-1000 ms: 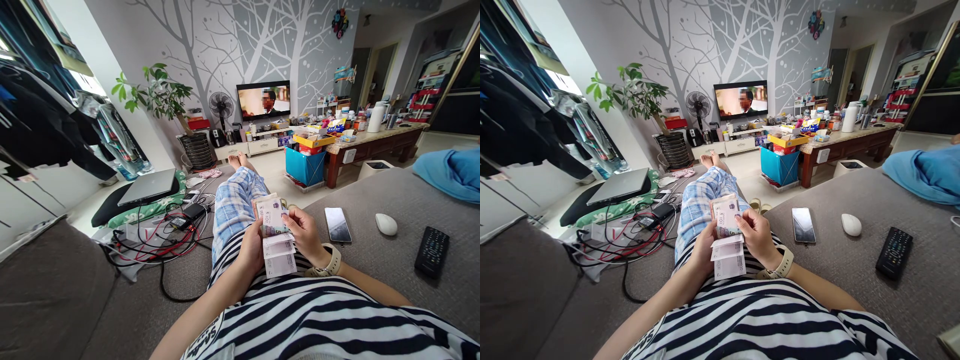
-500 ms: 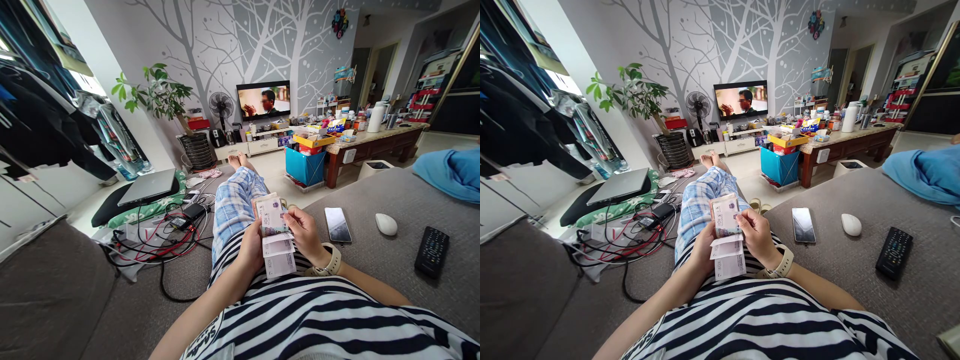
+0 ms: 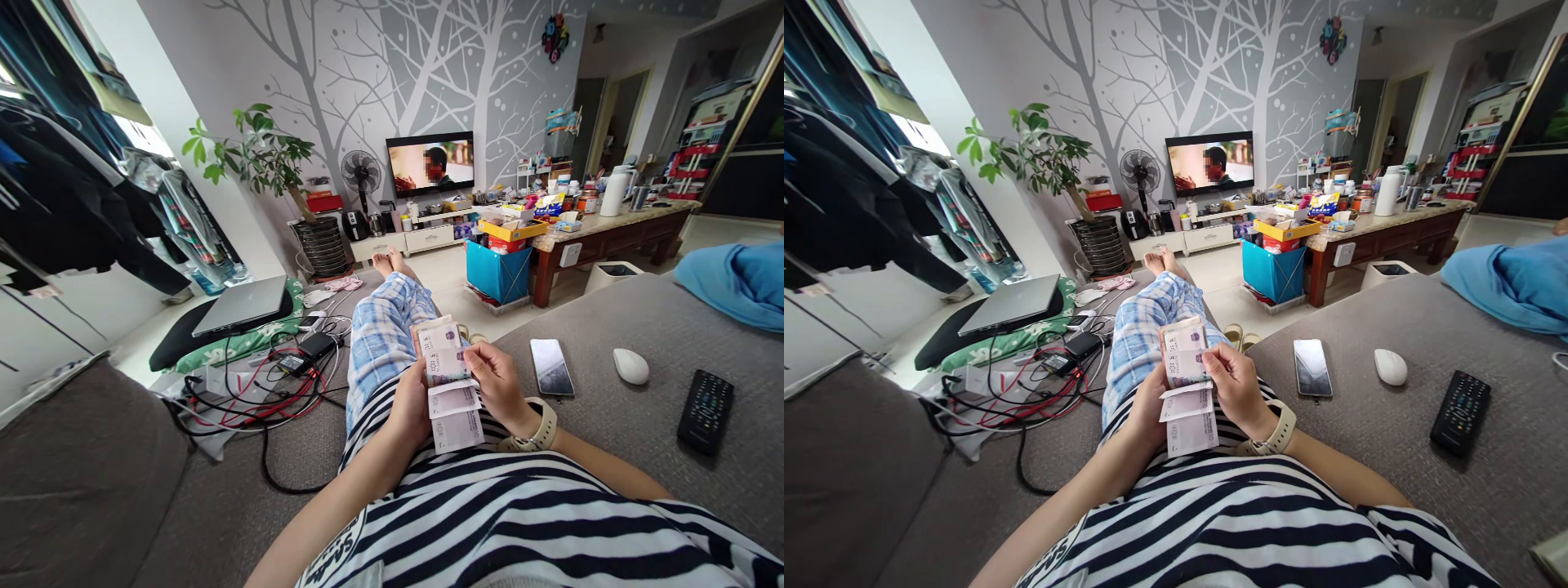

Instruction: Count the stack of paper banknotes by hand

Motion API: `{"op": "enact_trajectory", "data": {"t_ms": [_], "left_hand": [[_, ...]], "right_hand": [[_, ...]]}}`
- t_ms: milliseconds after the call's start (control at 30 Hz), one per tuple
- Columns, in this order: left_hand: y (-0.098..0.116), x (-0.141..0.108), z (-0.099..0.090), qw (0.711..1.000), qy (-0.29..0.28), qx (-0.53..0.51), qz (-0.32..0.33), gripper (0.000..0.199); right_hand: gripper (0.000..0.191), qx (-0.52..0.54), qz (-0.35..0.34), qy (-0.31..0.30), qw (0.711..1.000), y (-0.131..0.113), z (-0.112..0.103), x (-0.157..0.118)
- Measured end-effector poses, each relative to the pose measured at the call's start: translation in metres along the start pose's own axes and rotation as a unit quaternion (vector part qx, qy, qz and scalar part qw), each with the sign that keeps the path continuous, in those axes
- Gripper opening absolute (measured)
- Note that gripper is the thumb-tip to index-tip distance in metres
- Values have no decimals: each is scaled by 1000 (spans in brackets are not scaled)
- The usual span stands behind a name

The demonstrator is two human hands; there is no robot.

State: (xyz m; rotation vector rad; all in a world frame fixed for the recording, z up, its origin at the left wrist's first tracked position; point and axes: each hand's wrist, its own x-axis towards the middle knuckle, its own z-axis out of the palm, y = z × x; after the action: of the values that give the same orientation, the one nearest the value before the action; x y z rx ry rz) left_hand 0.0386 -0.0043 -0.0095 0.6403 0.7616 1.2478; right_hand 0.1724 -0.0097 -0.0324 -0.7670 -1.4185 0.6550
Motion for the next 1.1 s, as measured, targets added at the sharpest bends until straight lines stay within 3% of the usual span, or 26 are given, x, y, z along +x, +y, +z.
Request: {"op": "enact_trajectory", "data": {"t_ms": [367,567,833,967,1100], "left_hand": [[-1,0,-3,1000,-10,-9,-7,19],[-2,1,-3,1000,17,-11,-17,22],[-1,-2,-6,1000,-5,14,-8,23],[0,-3,-3,1000,7,17,8,14],[-1,-2,-2,1000,12,-1,4,19]], "right_hand": [[38,18,10,3,1000,-2,1,-1],[45,71,13,-10,997,4,2,-2],[29,45,63,108,991,13,3,5],[30,50,83,79,992,20,3,6],[37,27,74,45,996,23,2,6]]}}
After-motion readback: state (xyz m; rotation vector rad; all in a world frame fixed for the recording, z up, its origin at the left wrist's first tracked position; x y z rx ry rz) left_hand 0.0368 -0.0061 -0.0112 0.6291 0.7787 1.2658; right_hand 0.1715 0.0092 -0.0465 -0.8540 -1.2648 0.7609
